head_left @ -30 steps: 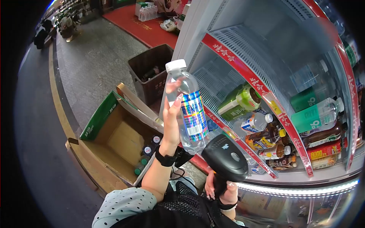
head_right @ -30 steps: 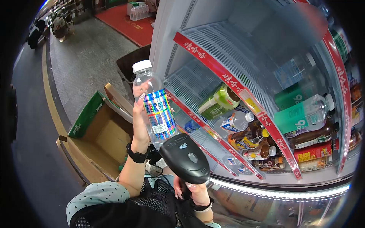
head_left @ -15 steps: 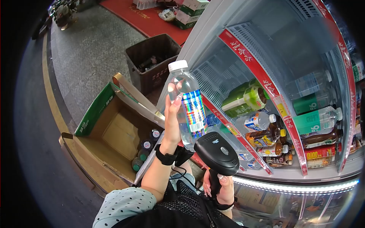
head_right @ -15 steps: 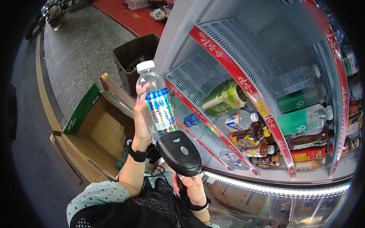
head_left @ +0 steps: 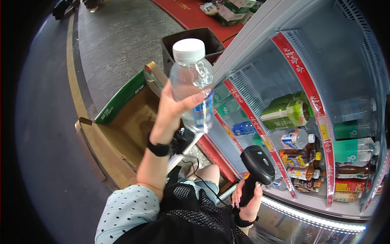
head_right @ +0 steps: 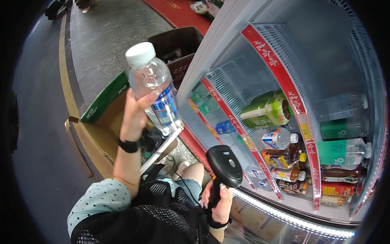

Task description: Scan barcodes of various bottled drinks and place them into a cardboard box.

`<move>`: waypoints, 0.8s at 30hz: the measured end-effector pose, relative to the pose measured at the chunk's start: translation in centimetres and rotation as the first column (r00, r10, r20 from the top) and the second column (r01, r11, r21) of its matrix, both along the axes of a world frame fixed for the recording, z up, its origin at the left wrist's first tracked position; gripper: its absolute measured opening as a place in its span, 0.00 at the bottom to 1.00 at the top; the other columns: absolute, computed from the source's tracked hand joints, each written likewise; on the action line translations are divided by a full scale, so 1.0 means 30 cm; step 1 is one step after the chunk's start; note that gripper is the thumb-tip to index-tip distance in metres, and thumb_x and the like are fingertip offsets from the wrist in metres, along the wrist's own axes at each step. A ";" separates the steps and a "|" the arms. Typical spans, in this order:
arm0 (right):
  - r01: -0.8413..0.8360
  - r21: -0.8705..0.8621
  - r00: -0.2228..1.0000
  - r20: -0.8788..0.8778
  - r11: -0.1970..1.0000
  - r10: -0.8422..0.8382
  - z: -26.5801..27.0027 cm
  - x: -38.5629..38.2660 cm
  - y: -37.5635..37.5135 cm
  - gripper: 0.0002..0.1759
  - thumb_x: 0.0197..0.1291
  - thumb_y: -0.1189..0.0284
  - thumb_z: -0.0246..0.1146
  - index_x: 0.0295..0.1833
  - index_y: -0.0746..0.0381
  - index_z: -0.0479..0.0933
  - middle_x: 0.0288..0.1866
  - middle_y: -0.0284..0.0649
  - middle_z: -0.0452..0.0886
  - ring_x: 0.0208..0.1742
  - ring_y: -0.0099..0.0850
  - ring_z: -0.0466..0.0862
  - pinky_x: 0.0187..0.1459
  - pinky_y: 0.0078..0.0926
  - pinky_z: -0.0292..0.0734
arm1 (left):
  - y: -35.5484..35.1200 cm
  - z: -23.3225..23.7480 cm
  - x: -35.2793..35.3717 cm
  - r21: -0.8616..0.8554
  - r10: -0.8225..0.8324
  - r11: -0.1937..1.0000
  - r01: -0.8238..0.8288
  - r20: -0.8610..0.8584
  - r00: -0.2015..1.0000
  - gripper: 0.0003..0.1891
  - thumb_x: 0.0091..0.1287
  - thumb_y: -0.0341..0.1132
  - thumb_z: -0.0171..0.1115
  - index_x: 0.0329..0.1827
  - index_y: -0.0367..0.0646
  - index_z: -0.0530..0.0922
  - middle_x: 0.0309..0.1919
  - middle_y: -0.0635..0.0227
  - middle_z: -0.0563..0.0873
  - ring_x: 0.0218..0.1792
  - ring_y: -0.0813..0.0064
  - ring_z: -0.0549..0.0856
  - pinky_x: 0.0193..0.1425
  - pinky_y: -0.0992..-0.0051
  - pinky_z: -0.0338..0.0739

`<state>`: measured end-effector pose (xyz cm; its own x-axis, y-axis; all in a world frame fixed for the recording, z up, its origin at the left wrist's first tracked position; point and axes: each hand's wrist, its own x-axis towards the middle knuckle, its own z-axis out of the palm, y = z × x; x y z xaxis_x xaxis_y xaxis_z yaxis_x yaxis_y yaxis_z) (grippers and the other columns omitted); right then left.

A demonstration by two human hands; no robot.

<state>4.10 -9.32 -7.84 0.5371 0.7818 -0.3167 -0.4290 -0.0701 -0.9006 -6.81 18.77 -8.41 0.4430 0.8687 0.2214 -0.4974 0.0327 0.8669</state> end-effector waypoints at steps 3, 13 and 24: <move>0.092 -0.084 0.995 -0.013 0.992 -0.094 -0.032 0.008 0.001 0.31 0.59 0.46 0.45 0.49 0.66 0.63 0.14 0.34 0.64 0.08 0.22 0.63 0.10 0.18 0.62 | 0.053 -0.019 -0.102 0.082 0.034 0.997 -0.010 -0.291 0.956 0.37 0.38 0.33 0.76 0.53 0.35 0.67 0.44 0.64 0.78 0.45 0.76 0.78 0.52 0.75 0.72; 0.069 -0.154 0.991 -0.101 0.986 -0.085 -0.102 0.036 0.048 0.28 0.62 0.51 0.43 0.50 0.67 0.64 0.12 0.34 0.64 0.07 0.22 0.62 0.10 0.18 0.62 | 0.093 -0.351 -0.275 0.200 0.061 0.794 0.574 -0.966 0.252 0.34 0.35 0.50 0.74 0.42 0.35 0.75 0.34 0.55 0.82 0.38 0.63 0.82 0.45 0.71 0.75; 0.124 -0.161 0.983 -0.113 0.979 -0.143 -0.101 0.039 0.021 0.28 0.63 0.51 0.43 0.51 0.67 0.64 0.11 0.33 0.63 0.06 0.22 0.61 0.09 0.18 0.61 | 0.139 -0.975 -0.318 -0.265 -0.462 0.614 0.743 -0.884 0.066 0.47 0.27 0.34 0.77 0.57 0.41 0.62 0.49 0.56 0.76 0.53 0.61 0.74 0.57 0.70 0.68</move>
<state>5.26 -8.69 -10.86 0.5829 0.6427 -0.4972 -0.5509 -0.1372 -0.8232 -16.37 22.95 -37.65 0.8226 0.1868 -0.5370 0.5682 -0.3045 0.7645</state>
